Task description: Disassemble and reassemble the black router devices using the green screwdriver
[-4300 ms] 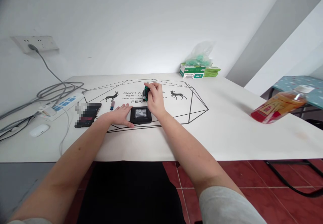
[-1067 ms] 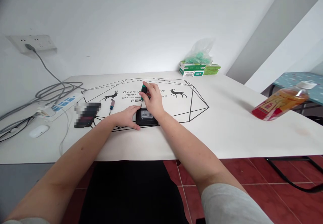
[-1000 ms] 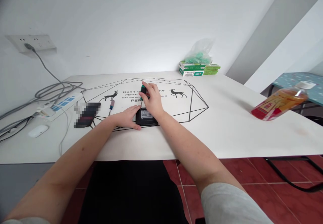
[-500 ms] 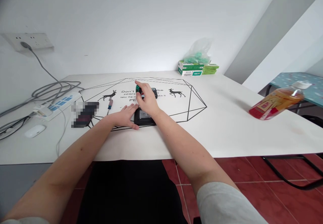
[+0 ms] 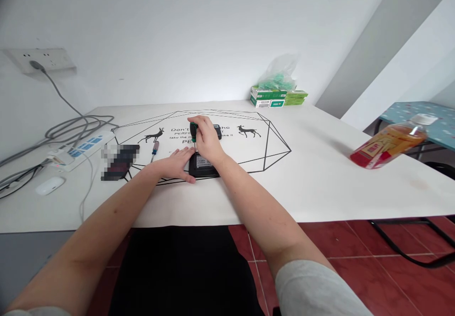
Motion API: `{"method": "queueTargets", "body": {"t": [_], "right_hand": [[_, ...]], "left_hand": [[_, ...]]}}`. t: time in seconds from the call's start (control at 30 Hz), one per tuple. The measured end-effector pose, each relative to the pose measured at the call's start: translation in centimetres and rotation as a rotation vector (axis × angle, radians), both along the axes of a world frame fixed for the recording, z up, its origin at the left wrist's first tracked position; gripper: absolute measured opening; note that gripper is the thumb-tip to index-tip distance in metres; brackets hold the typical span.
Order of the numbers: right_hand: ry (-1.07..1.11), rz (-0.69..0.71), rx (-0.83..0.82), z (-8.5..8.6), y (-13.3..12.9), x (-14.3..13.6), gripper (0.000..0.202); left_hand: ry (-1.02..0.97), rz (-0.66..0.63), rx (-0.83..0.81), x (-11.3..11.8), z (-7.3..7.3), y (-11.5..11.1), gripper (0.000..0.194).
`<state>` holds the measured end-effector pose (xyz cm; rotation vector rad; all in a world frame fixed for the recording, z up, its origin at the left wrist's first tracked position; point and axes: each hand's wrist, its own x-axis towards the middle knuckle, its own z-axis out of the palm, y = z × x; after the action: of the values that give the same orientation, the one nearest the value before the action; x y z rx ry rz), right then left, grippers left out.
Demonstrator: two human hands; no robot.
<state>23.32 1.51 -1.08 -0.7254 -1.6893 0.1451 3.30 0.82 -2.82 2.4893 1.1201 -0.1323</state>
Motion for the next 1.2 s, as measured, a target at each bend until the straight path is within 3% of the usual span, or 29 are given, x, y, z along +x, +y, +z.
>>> {"method": "queueTargets", "body": {"t": [0.23, 0.33, 0.47, 0.77, 0.97, 1.1, 1.2], "right_hand": [[0.128, 0.019, -0.193, 0.5, -0.8, -0.7, 0.025], [0.177, 0.044, -0.237, 0.2, -0.8, -1.1, 0.028], [0.18, 0.14, -0.244, -0.4, -0.5, -1.1, 0.036], [0.05, -0.058, -0.044, -0.7, 0.0, -0.4, 0.037], [0.057, -0.059, -0.008, -0.3, -0.7, -0.5, 0.039], [0.1, -0.043, -0.12, -0.1, -0.9, -0.8, 0.035], [0.146, -0.026, -0.213, -0.3, -0.7, -1.1, 0.042]], "left_hand": [[0.01, -0.008, 0.008, 0.1, 0.1, -0.1, 0.151], [0.028, -0.001, 0.005, 0.2, 0.5, -0.3, 0.152], [0.019, 0.004, 0.003, 0.2, 0.7, -0.4, 0.152], [0.018, -0.005, 0.011, 0.0, 0.2, -0.1, 0.15], [0.018, -0.003, 0.016, 0.1, 0.2, -0.3, 0.15], [0.028, -0.016, 0.022, 0.1, 0.4, -0.3, 0.148], [0.035, -0.008, 0.022, 0.2, 0.5, -0.4, 0.15]]}}
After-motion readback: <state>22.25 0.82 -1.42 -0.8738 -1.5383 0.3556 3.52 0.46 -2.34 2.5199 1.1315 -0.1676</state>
